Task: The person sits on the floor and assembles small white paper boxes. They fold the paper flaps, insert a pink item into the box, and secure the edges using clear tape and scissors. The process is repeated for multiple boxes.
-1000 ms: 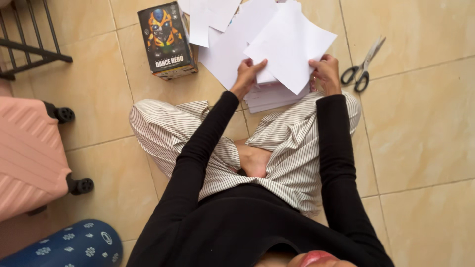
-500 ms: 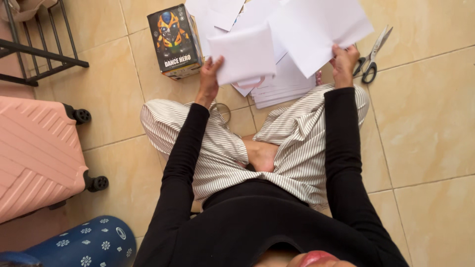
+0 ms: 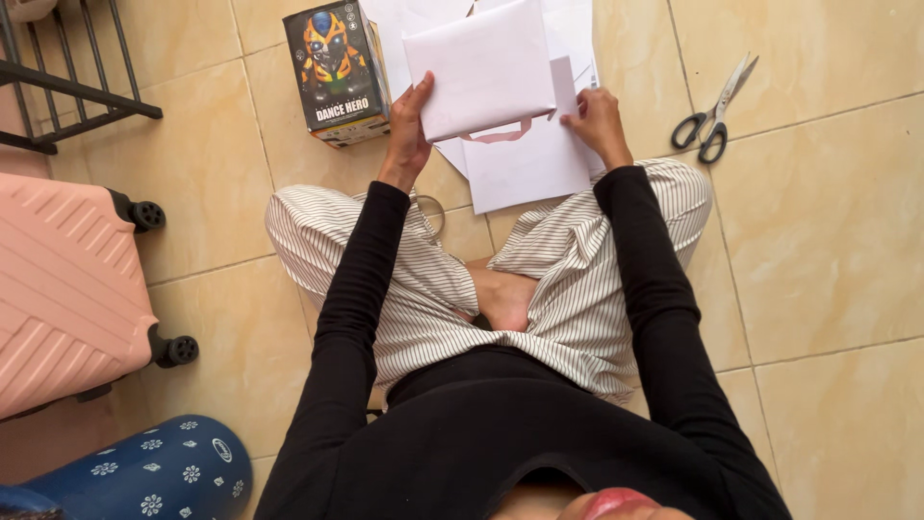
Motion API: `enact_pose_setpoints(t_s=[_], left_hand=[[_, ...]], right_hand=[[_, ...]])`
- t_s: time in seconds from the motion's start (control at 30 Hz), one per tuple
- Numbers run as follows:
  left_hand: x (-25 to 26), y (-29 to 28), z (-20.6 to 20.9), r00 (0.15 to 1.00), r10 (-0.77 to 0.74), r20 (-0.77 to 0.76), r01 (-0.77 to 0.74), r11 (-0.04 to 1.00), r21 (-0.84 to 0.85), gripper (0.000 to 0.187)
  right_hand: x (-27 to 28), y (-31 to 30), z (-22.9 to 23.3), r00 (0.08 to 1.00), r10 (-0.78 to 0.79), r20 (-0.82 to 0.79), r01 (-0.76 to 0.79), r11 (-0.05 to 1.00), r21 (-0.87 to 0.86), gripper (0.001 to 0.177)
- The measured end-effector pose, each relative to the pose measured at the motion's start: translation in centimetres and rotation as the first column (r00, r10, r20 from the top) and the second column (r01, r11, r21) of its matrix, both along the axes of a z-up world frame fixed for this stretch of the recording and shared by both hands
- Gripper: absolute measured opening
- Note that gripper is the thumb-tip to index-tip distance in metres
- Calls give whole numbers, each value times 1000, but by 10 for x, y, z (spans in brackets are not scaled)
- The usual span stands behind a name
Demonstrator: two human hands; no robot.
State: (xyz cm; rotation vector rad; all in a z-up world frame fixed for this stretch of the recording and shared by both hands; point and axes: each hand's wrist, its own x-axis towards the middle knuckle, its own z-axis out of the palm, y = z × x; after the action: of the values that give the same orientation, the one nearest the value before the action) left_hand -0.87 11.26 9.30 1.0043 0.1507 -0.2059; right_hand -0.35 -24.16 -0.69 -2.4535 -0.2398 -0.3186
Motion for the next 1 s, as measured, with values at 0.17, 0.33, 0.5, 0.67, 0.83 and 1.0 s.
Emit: enact_pose_setpoints(t_s=[0.17,0.33,0.5,0.67,0.83,1.0], left_hand=[[-4,-6,19,991,1,133,-6,999,38,61],[-22,-9,66,826,-250,505,7,900,435,56],[-45,-5,117,141,-706,694,-598,498,628,47],[-52,7,107,105,-700,706,-784,379,492,48],[-33,18,3,751,-106,652,-444,650,617,73],[-45,21,-129,976,166,-141,-34,757,652,35]], right_hand=[[-11,18,90,993,-120,6,116,970,214,45],[-21,13,156,691,371,-621,119,788,604,104],[-29,2,144,599,734,-319,308,157,938,105],[-37,-5,119,629,768,-118,46,116,992,60],[-54,5,139,746,662,-77,-93,218,972,73],[-65,23,158,922,384,-40,-297,771,563,56]])
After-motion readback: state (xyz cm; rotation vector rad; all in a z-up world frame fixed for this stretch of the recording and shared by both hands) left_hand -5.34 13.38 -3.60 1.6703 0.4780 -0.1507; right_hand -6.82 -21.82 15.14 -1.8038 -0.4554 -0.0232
